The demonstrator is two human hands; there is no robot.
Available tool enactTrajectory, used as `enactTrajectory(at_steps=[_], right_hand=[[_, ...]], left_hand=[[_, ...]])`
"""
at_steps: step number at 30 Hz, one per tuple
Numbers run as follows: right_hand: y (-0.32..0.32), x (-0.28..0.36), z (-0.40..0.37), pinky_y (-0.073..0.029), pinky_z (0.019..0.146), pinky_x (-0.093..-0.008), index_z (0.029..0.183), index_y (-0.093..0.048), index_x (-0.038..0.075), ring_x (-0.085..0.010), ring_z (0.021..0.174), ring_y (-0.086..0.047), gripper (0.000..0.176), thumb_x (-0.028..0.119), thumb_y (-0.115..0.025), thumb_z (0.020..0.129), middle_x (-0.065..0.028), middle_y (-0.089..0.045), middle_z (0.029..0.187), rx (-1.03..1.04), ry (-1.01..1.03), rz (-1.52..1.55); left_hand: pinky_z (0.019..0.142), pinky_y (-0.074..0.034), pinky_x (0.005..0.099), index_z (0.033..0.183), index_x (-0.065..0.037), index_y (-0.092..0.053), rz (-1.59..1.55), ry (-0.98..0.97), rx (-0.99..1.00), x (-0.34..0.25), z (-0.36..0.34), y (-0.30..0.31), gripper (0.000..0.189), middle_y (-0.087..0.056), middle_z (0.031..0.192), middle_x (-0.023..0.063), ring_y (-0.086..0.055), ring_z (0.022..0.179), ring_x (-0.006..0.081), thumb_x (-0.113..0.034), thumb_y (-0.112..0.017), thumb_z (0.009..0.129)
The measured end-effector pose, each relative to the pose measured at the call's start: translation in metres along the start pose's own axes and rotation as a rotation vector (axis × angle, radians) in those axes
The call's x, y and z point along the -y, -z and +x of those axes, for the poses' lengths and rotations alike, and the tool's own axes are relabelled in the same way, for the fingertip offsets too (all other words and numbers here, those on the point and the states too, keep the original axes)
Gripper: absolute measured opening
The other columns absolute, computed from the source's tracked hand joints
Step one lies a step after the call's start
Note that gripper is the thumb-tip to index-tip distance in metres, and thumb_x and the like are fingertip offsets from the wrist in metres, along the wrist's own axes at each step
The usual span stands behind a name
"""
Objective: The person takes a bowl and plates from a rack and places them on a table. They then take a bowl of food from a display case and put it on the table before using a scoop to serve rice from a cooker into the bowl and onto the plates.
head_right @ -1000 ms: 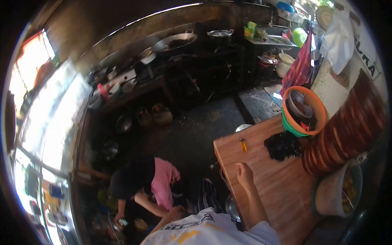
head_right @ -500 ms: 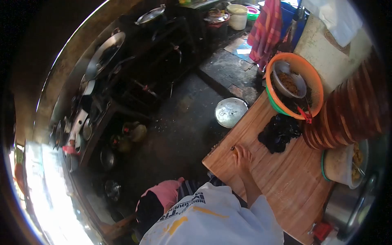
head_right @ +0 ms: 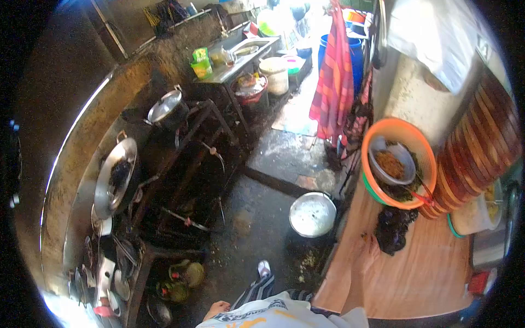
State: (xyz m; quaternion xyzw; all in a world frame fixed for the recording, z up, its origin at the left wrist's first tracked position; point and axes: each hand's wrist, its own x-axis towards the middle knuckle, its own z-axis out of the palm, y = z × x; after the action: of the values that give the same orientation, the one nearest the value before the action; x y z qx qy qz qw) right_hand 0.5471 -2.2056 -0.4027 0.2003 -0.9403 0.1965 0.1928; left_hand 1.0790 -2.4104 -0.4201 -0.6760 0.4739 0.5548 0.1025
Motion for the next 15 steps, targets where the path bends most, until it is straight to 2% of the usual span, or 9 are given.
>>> enactTrajectory(at_steps=[3, 5, 6, 7, 9, 11, 13, 15], right_hand=[[-0.02, 0.05, -0.021, -0.043, 0.092, -0.0393, 0.122, -0.057, 0.009, -0.0339, 0.109, -0.054, 0.038, 0.001, -0.053, 0.085, -0.0142, -0.059, 0.117, -0.19, 0.001, -0.051], [-0.029, 0.109, -0.031, -0.047, 0.081, -0.0364, 0.107, -0.062, 0.002, -0.0308, 0.097, -0.06, 0.021, 0.005, -0.052, 0.089, -0.0166, -0.062, 0.106, 0.02, -0.13, 0.331], [-0.022, 0.146, -0.028, -0.048, 0.075, -0.0357, 0.1, -0.064, 0.002, -0.0287, 0.089, -0.062, 0.016, 0.007, -0.056, 0.087, -0.0156, -0.064, 0.098, 0.132, -0.167, 0.432], [-0.018, 0.181, -0.023, -0.05, 0.069, -0.0349, 0.094, -0.066, 0.002, -0.0265, 0.08, -0.064, 0.012, 0.008, -0.059, 0.086, -0.0147, -0.066, 0.09, 0.24, -0.205, 0.533], [-0.04, 0.232, -0.025, -0.05, 0.066, -0.0358, 0.082, -0.067, 0.003, -0.026, 0.07, -0.064, 0.009, 0.012, -0.067, 0.081, -0.0129, -0.067, 0.079, 0.304, -0.211, 0.68], [-0.06, 0.283, -0.012, -0.047, 0.055, -0.0316, 0.074, -0.067, 0.003, -0.0184, 0.055, -0.059, 0.019, 0.02, -0.073, 0.079, -0.0108, -0.065, 0.067, 0.329, -0.23, 0.776], [-0.072, 0.327, 0.019, -0.047, 0.054, -0.031, 0.072, -0.066, 0.002, -0.0159, 0.053, -0.057, 0.025, 0.025, -0.071, 0.081, -0.0098, -0.064, 0.063, 0.543, -0.223, 0.693], [-0.095, 0.367, 0.057, -0.047, 0.054, -0.0305, 0.075, -0.067, 0.001, -0.0147, 0.053, -0.057, 0.03, 0.03, -0.067, 0.085, -0.0096, -0.064, 0.063, 0.716, -0.314, 0.845]], left_hand=[[0.059, -0.051, 0.0271, 0.096, -0.002, -0.065, 0.115, -0.045, 0.033, -0.04, 0.044, 0.057, 0.016, -0.065, 0.08, 0.0072, -0.062, 0.067, 0.0134, -0.015, -0.057, 0.091], [0.059, -0.051, 0.027, 0.097, -0.004, -0.065, 0.154, -0.038, 0.069, -0.069, 0.084, 0.084, 0.017, -0.066, 0.081, 0.0068, -0.062, 0.067, 0.0134, -0.018, -0.059, 0.09], [0.061, -0.051, 0.0268, 0.098, -0.004, -0.065, 0.292, -0.099, 0.085, -0.091, 0.103, 0.095, 0.019, -0.066, 0.082, 0.007, -0.063, 0.067, 0.0136, -0.02, -0.061, 0.089], [0.061, -0.052, 0.0271, 0.099, -0.004, -0.065, 0.279, -0.191, 0.122, -0.116, 0.119, 0.098, 0.019, -0.067, 0.083, 0.0072, -0.063, 0.068, 0.0136, -0.02, -0.061, 0.089], [0.062, -0.052, 0.0276, 0.1, -0.004, -0.065, 0.249, -0.391, 0.189, -0.192, 0.14, 0.093, 0.019, -0.067, 0.085, 0.0076, -0.063, 0.07, 0.0135, -0.018, -0.06, 0.089], [0.065, -0.052, 0.0273, 0.103, -0.004, -0.065, 0.074, -0.609, 0.29, -0.269, 0.156, 0.069, 0.019, -0.067, 0.087, 0.0081, -0.064, 0.075, 0.0134, -0.016, -0.059, 0.089], [0.067, -0.051, 0.0264, 0.104, -0.004, -0.065, 0.042, -0.909, 0.295, -0.349, 0.162, 0.037, 0.019, -0.066, 0.096, 0.0098, -0.064, 0.08, 0.0146, -0.013, -0.059, 0.089], [0.076, -0.05, 0.0287, 0.106, -0.004, -0.064, 0.129, -1.143, 0.167, -0.452, 0.099, 0.023, 0.021, -0.063, 0.106, 0.0124, -0.063, 0.091, 0.0222, -0.011, -0.059, 0.087]])
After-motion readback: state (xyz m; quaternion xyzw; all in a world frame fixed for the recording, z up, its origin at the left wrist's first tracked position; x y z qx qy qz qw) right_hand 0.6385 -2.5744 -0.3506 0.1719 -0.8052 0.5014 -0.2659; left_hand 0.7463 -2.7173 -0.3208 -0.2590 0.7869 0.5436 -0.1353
